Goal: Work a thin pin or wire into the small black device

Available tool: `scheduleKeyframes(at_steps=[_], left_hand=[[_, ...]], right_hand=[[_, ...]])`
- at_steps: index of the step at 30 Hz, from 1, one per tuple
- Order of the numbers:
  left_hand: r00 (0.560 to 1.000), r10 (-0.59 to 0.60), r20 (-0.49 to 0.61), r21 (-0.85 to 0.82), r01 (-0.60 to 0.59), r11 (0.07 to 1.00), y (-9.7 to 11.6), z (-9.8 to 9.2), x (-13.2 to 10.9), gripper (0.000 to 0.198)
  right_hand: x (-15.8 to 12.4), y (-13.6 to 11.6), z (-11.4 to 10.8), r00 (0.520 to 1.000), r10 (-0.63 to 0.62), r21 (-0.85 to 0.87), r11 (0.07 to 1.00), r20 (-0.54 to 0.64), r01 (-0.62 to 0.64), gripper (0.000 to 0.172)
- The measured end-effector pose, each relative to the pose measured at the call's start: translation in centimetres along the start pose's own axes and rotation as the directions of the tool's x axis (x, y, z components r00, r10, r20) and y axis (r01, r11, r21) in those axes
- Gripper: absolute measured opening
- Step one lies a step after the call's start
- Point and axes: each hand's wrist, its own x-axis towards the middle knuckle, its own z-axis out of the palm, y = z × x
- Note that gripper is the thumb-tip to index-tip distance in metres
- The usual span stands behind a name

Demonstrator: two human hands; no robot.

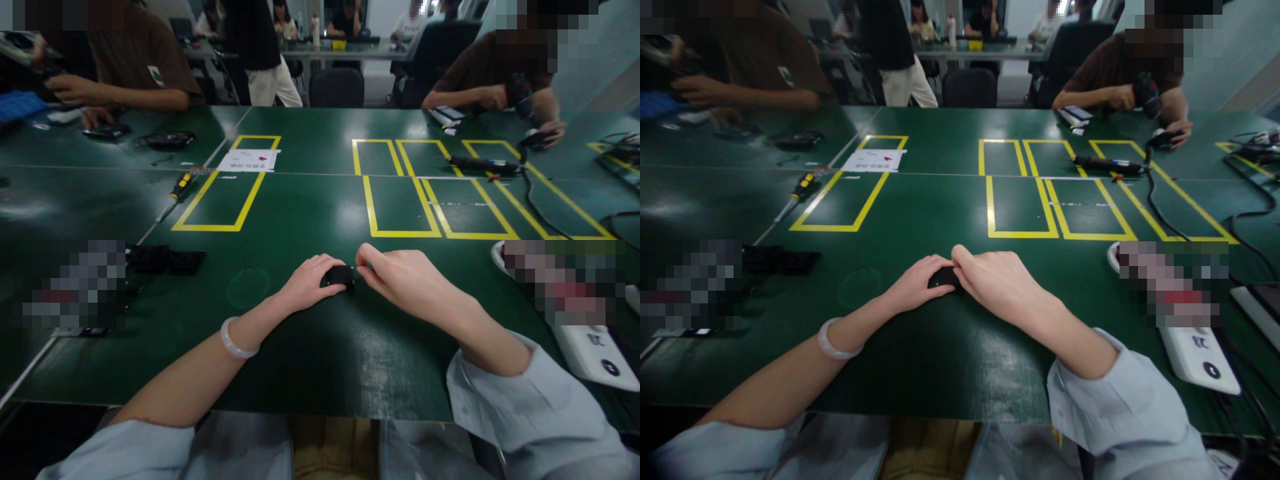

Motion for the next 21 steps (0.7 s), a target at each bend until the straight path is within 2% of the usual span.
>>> scheduleKeyframes(at_steps=[5, 11, 17, 21], left_hand=[[1.0, 0.0, 0.005, 0.001, 0.0, 1.0, -0.03, -0.02, -0.01, 0.036], [1.0, 0.002, 0.005, 0.02, -0.002, 1.0, -0.11, 0.11, 0.03, 0.037], [1.0, -0.01, 0.016, 0.018, 0.009, 1.0, 0.02, 0.01, 0.04, 0.036], [1.0, -0.001, -0.001, 0.006, 0.001, 1.0, -0.08, 0.04, -0.02, 0.037]], right_hand=[[-0.16, 0.07, 0.02, 0.999, -0.023, 0.05, 0.998, -0.031, 0.024, 0.015], [-0.17, -0.14, -0.2, 0.999, -0.006, 0.077, 0.997, -0.044, 0.009, 0.017], [-0.08, -0.16, -0.14, 1.0, 0.016, 0.03, 0.999, -0.015, -0.015, 0.024], [-0.01, -0.06, 0.01, 1.0, 0.009, -0.001, 1.0, -0.016, -0.009, 0.022]])
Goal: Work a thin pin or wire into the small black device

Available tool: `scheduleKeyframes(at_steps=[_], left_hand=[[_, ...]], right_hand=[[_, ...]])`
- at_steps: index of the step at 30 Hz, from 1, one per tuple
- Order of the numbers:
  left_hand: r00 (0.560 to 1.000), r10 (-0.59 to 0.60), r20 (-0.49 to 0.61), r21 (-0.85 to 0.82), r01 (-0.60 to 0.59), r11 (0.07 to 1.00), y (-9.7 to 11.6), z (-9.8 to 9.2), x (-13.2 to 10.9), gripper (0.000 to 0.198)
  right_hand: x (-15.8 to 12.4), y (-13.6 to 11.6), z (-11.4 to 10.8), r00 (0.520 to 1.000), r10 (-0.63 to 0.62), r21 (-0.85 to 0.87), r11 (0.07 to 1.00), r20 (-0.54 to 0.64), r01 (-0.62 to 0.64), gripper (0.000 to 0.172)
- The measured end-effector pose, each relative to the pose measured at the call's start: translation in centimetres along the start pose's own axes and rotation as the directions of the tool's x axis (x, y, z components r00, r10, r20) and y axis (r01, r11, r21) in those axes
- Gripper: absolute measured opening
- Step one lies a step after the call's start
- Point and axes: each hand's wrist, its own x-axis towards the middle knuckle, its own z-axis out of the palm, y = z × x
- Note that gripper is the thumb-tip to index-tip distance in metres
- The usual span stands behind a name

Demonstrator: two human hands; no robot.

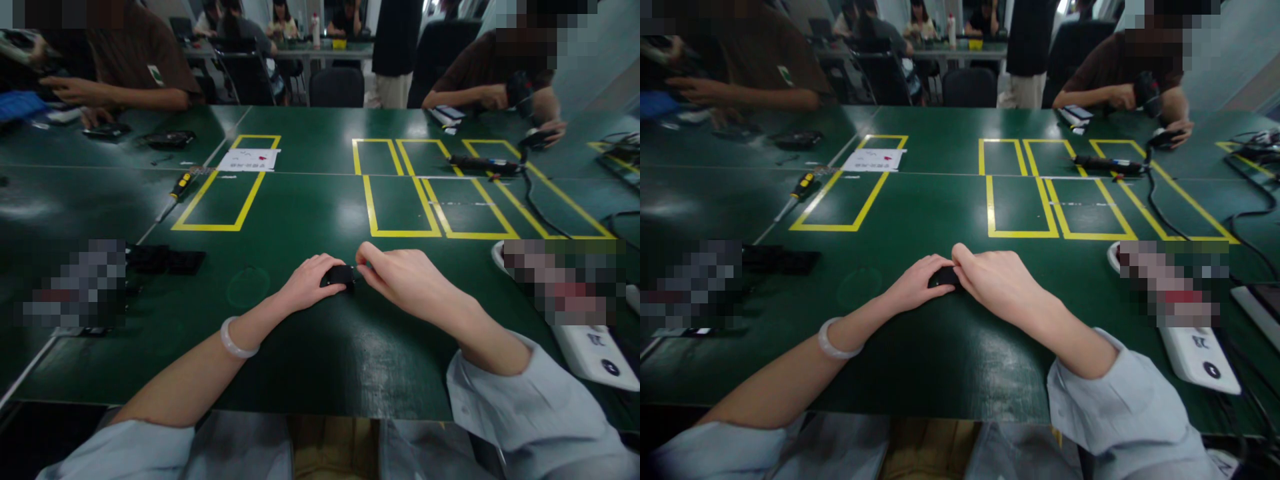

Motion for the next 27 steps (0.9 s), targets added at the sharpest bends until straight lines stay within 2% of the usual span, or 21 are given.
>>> scheduleKeyframes(at_steps=[10, 17, 27], left_hand=[[1.0, -0.004, 0.007, 0.005, 0.004, 1.0, -0.04, 0.03, 0.03, 0.038], [1.0, -0.005, 0.011, 0.004, 0.005, 1.0, 0.07, -0.01, 0.03, 0.036], [1.0, 0.001, 0.006, 0.011, -0.001, 1.0, -0.04, 0.05, 0.03, 0.035]], right_hand=[[-0.22, 0.09, -0.02, 0.999, -0.024, 0.088, 0.996, -0.039, 0.027, 0.016], [0.05, -0.15, -0.11, 1.0, 0.022, 0.035, 0.999, 0.006, -0.022, 0.026], [-0.07, 0.05, 0.04, 0.999, 0.013, 0.082, 0.997, -0.034, -0.01, 0.016]])
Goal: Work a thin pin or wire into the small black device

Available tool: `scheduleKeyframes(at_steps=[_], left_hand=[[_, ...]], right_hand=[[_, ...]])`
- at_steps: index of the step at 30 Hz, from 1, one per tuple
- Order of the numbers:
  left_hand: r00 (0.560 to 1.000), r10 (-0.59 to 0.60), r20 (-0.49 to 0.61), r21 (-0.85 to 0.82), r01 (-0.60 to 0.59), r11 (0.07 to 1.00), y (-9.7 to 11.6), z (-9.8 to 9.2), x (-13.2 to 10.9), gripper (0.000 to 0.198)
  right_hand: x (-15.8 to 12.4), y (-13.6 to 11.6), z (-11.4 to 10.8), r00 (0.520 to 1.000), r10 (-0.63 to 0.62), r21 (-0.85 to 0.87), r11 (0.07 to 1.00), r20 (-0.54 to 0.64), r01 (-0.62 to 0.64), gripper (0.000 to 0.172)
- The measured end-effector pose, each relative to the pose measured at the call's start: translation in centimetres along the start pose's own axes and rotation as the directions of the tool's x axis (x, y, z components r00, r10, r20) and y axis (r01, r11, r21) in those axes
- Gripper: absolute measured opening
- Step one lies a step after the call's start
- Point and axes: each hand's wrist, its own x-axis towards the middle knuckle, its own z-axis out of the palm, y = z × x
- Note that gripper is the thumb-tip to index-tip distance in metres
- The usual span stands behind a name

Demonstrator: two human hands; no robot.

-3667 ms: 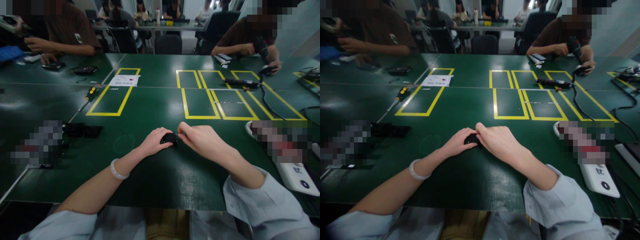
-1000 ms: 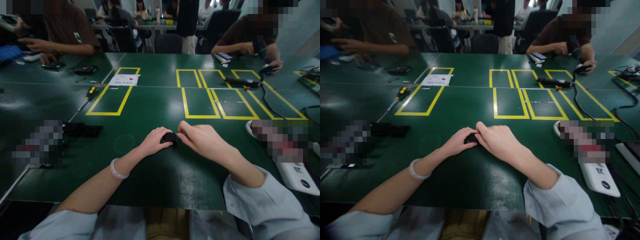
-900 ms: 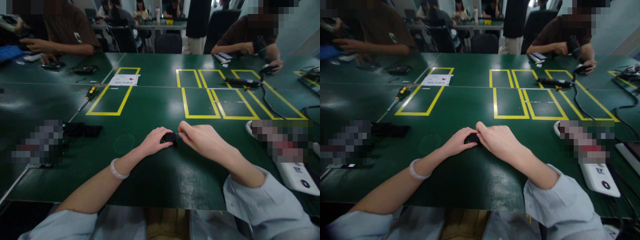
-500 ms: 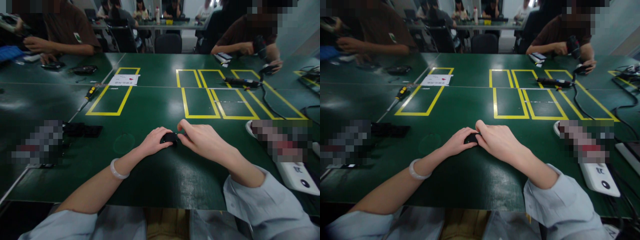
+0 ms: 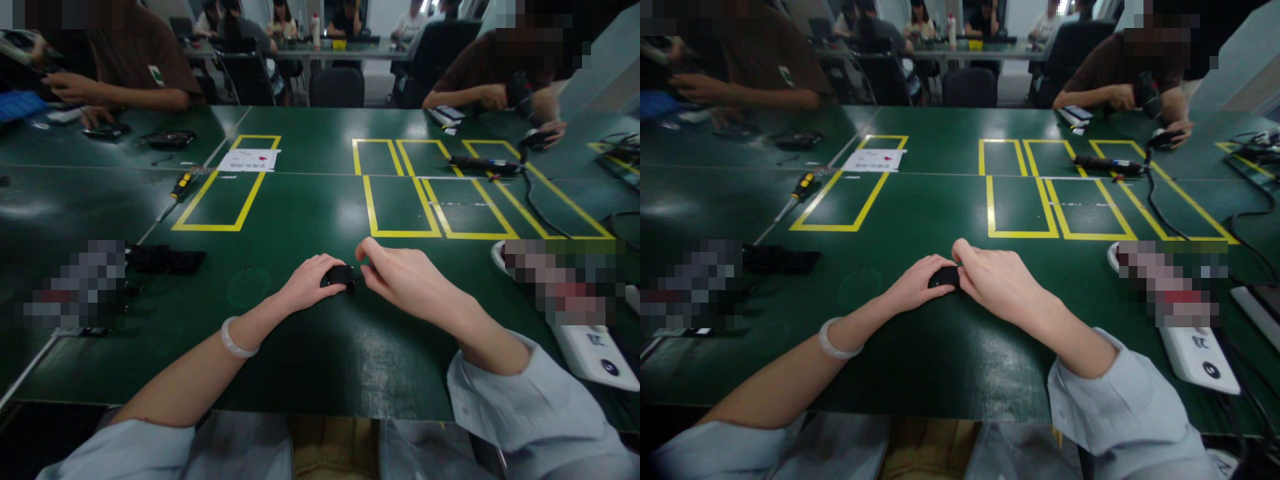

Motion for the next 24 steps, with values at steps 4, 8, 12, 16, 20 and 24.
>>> scheduleKeyframes(at_steps=[4, 8, 12, 16, 20, 24], left_hand=[[1.0, -0.001, 0.005, -0.002, 0.001, 1.0, 0.06, -0.05, 0.0, 0.035], [1.0, 0.0, 0.0, -0.008, 0.0, 1.0, 0.14, -0.13, -0.01, 0.035], [1.0, -0.003, 0.0, -0.006, 0.003, 1.0, 0.11, -0.13, -0.04, 0.035], [1.0, 0.0, 0.002, -0.011, 0.0, 1.0, 0.01, -0.05, -0.05, 0.037], [1.0, 0.002, 0.005, -0.013, -0.002, 1.0, 0.01, -0.06, -0.03, 0.037], [1.0, -0.004, 0.004, -0.01, 0.004, 1.0, 0.12, -0.12, -0.02, 0.037]], right_hand=[[0.06, -0.13, -0.05, 1.0, 0.009, -0.008, 1.0, 0.006, -0.009, 0.02], [0.18, 0.01, 0.06, 0.999, 0.012, -0.052, 0.999, 0.036, -0.01, 0.022], [0.13, 0.18, 0.19, 1.0, -0.007, -0.035, 0.999, 0.016, 0.008, 0.018], [0.04, 0.28, 0.33, 1.0, -0.025, -0.012, 1.0, -0.002, 0.025, 0.015], [0.01, 0.31, 0.31, 0.999, -0.034, -0.003, 0.999, -0.008, 0.034, 0.013], [0.02, 0.06, -0.02, 1.0, -0.025, -0.022, 0.999, 0.01, 0.025, 0.018]])
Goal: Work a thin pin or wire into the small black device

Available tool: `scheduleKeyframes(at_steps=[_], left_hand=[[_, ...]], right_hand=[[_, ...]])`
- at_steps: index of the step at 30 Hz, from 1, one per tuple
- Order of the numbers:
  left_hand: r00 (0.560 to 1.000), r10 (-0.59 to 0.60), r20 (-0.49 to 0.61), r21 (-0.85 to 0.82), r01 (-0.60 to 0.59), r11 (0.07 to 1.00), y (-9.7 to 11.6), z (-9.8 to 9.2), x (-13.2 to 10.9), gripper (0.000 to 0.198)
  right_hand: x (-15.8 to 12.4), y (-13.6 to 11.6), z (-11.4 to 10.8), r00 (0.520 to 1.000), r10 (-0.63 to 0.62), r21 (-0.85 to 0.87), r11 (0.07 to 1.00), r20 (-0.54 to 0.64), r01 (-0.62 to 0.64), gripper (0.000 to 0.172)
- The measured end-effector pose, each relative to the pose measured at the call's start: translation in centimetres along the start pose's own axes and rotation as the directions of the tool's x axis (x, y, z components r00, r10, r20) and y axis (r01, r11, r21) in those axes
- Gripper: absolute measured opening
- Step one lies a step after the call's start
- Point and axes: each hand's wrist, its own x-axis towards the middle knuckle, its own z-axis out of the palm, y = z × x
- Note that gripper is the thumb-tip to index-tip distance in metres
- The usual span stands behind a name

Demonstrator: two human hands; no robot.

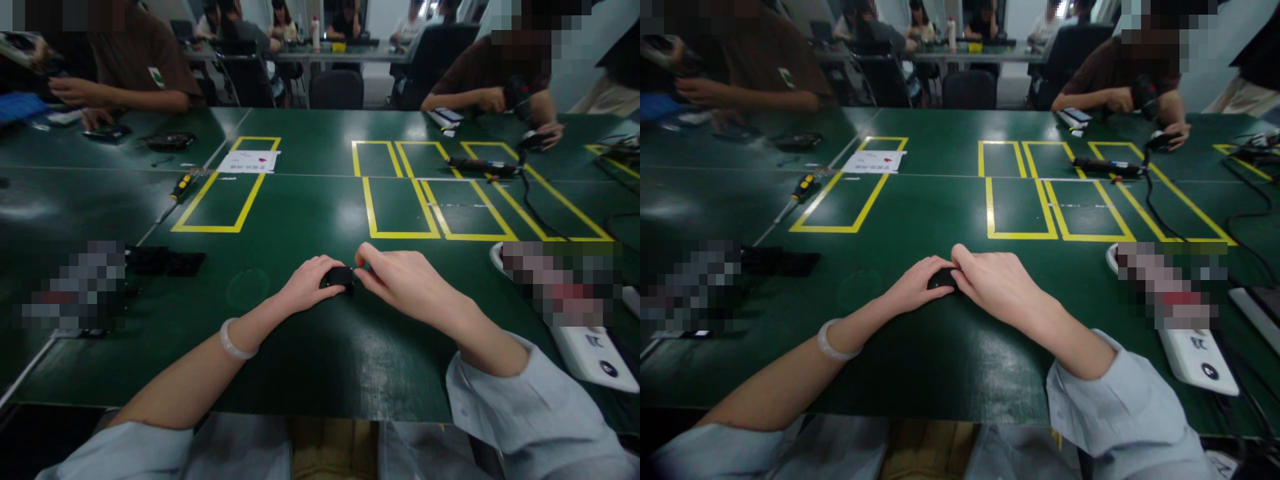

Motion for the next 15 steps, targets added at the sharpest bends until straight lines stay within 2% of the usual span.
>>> scheduleKeyframes(at_steps=[4, 15], left_hand=[[1.0, -0.002, -0.01, 0.001, 0.002, 1.0, -0.06, 0.08, -0.01, 0.036], [1.0, 0.002, 0.003, 0.012, -0.002, 1.0, -0.1, 0.03, 0.08, 0.038]], right_hand=[[0.06, -0.15, -0.2, 0.999, 0.024, -0.058, 0.998, 0.031, -0.022, 0.025], [0.02, 0.07, -0.07, 1.0, 0.002, -0.033, 0.999, 0.013, -0.001, 0.018]])
